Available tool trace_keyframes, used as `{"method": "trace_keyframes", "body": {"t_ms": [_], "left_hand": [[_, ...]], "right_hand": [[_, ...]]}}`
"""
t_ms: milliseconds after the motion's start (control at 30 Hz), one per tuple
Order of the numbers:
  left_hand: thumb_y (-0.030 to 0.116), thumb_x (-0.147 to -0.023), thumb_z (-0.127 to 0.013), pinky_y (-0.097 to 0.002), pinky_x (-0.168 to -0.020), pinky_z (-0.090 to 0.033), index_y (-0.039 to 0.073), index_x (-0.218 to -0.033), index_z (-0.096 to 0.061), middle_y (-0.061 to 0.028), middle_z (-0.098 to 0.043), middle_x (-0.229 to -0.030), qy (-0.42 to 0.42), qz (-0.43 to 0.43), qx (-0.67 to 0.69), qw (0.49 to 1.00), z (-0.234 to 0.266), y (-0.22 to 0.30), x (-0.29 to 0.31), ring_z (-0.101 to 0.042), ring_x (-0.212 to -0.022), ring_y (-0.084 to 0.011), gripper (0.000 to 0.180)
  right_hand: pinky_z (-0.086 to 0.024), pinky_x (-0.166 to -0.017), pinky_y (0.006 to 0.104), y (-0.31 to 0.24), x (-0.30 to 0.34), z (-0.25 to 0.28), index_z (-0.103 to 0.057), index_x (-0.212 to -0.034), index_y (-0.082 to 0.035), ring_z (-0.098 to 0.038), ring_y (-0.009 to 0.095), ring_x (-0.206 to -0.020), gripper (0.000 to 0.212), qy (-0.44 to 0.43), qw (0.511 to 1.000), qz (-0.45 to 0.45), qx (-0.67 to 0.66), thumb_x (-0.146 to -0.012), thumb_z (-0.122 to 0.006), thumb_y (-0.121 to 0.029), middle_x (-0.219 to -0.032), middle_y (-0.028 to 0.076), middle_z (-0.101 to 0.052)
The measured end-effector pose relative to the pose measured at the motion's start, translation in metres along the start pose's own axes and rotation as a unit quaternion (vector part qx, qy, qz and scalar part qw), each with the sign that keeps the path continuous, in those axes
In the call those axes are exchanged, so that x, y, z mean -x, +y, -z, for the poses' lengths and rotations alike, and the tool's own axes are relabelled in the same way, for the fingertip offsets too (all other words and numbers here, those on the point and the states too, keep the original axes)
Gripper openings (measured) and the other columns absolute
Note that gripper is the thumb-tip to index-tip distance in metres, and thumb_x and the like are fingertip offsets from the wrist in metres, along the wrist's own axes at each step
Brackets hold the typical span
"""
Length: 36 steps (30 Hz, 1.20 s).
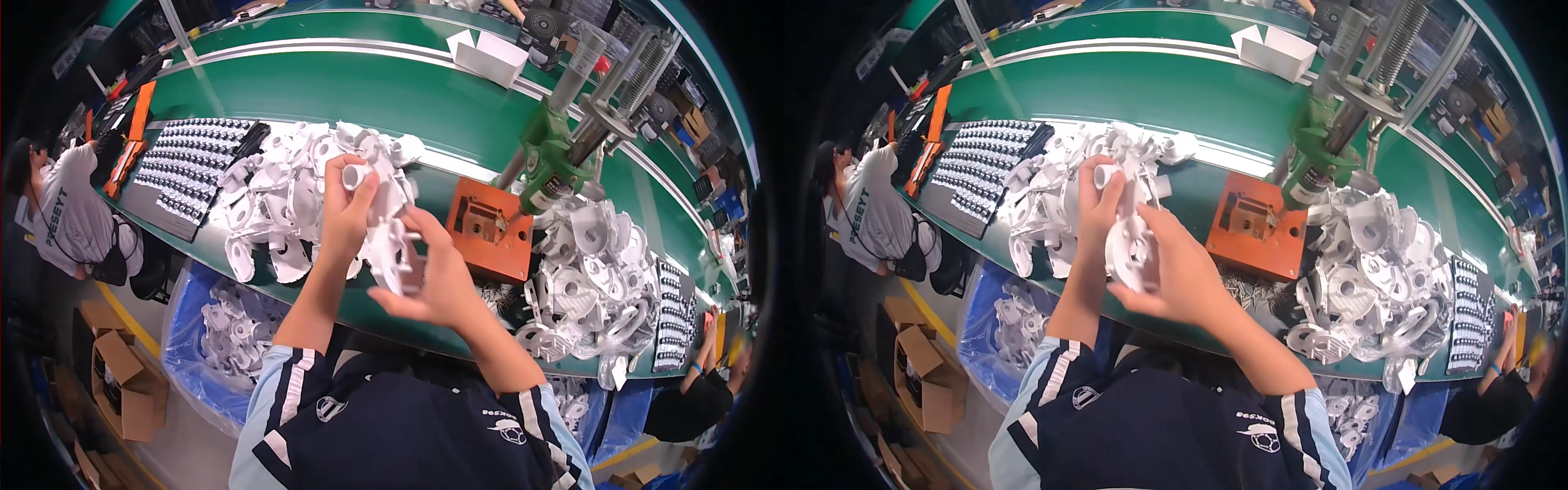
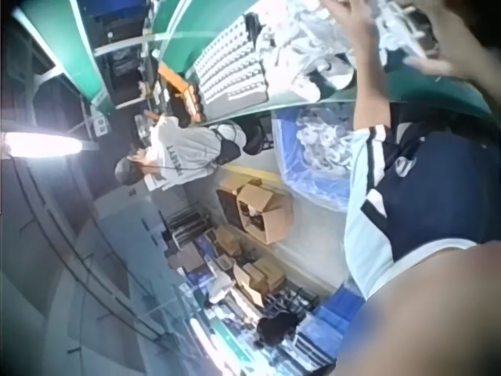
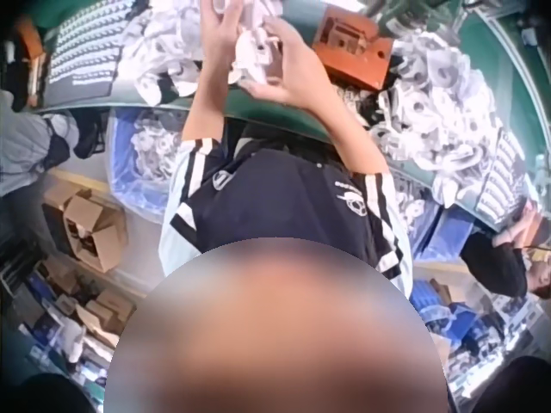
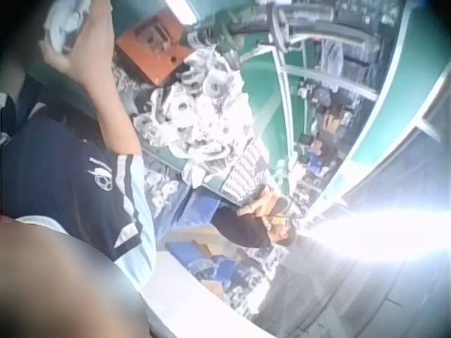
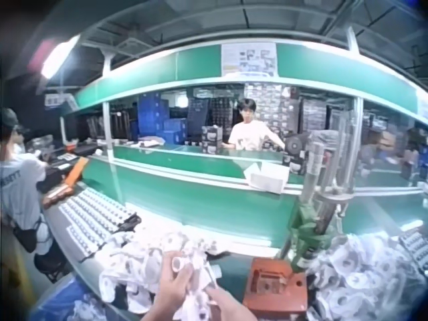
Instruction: Assembling small plastic components using a manual press and screws on a factory line.
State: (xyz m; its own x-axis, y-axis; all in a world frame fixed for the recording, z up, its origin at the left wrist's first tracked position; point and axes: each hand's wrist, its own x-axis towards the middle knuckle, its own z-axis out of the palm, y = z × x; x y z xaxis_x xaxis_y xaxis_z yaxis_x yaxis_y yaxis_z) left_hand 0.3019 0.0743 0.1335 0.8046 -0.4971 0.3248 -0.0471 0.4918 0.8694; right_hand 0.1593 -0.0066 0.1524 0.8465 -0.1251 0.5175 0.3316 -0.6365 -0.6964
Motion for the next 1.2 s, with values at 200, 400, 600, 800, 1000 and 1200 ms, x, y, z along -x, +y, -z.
{"method": "trace_keyframes", "body": {"t_ms": [200, 400, 600, 800, 1000, 1200], "left_hand": [[0.006, -0.090, -0.052, -0.0189, -0.067, -0.042, 0.010, -0.111, -0.039, -0.0014, -0.050, -0.092, -0.038, -0.063, 0.096, 0.993, -0.011, 0.044, 0.024, -0.050, -0.079, -0.0054, 0.025], [0.006, -0.085, -0.061, -0.0292, -0.089, -0.038, 0.007, -0.110, -0.038, -0.0103, -0.042, -0.113, -0.061, -0.170, 0.082, 0.980, -0.034, 0.058, 0.043, -0.046, -0.100, -0.0146, 0.034], [0.009, -0.081, -0.065, -0.0335, -0.093, -0.032, 0.008, -0.107, -0.038, -0.0127, -0.041, -0.113, -0.136, -0.249, 0.036, 0.958, -0.038, 0.051, 0.048, -0.041, -0.107, -0.0183, 0.038], [0.014, -0.081, -0.066, -0.0337, -0.093, -0.032, 0.008, -0.107, -0.038, -0.0135, -0.041, -0.111, -0.201, -0.187, 0.059, 0.960, -0.038, 0.047, 0.052, -0.040, -0.106, -0.0190, 0.038], [0.017, -0.085, -0.061, -0.0323, -0.092, -0.032, 0.008, -0.108, -0.037, -0.0126, -0.039, -0.116, -0.181, -0.128, 0.102, 0.970, -0.045, 0.038, 0.055, -0.040, -0.104, -0.0171, 0.035], [0.016, -0.088, -0.058, -0.0341, -0.095, -0.032, 0.007, -0.111, -0.037, -0.0136, -0.038, -0.119, -0.135, -0.148, 0.013, 0.980, -0.042, 0.036, 0.057, -0.040, -0.108, -0.0180, 0.033]], "right_hand": [[-0.044, -0.087, 0.0430, -0.023, 0.006, 0.022, -0.016, -0.135, -0.004, -0.056, 0.034, -0.101, 0.093, 0.097, 0.904, 0.118, -0.400, -0.067, -0.076, -0.030, -0.121, 0.023, -0.045], [-0.042, -0.090, 0.0370, -0.028, 0.006, 0.031, -0.020, -0.134, -0.006, -0.044, 0.024, -0.113, 0.086, 0.160, 0.894, -0.059, -0.414, -0.069, -0.073, -0.026, -0.117, 0.013, -0.040], [-0.039, -0.094, 0.0369, -0.026, 0.006, 0.039, -0.026, -0.136, -0.005, -0.042, 0.025, -0.120, 0.103, 0.112, 0.969, 0.014, -0.221, -0.055, -0.086, -0.027, -0.141, 0.020, -0.026], [-0.033, -0.100, 0.0360, -0.020, 0.009, 0.050, -0.026, -0.136, -0.003, -0.042, 0.024, -0.121, 0.114, -0.002, 0.972, -0.017, -0.235, -0.045, -0.090, -0.025, -0.129, 0.014, -0.041], [-0.035, -0.096, 0.0331, -0.012, 0.016, 0.050, -0.027, -0.135, 0.000, -0.045, 0.021, -0.116, 0.115, 0.004, 0.943, -0.106, -0.314, -0.044, -0.090, -0.032, -0.123, 0.013, -0.047], [-0.040, -0.088, 0.0301, -0.017, 0.022, 0.047, -0.035, -0.131, -0.001, -0.052, 0.018, -0.103, 0.099, 0.005, 0.896, -0.182, -0.405, -0.054, -0.084, -0.039, -0.115, 0.010, -0.051]]}}
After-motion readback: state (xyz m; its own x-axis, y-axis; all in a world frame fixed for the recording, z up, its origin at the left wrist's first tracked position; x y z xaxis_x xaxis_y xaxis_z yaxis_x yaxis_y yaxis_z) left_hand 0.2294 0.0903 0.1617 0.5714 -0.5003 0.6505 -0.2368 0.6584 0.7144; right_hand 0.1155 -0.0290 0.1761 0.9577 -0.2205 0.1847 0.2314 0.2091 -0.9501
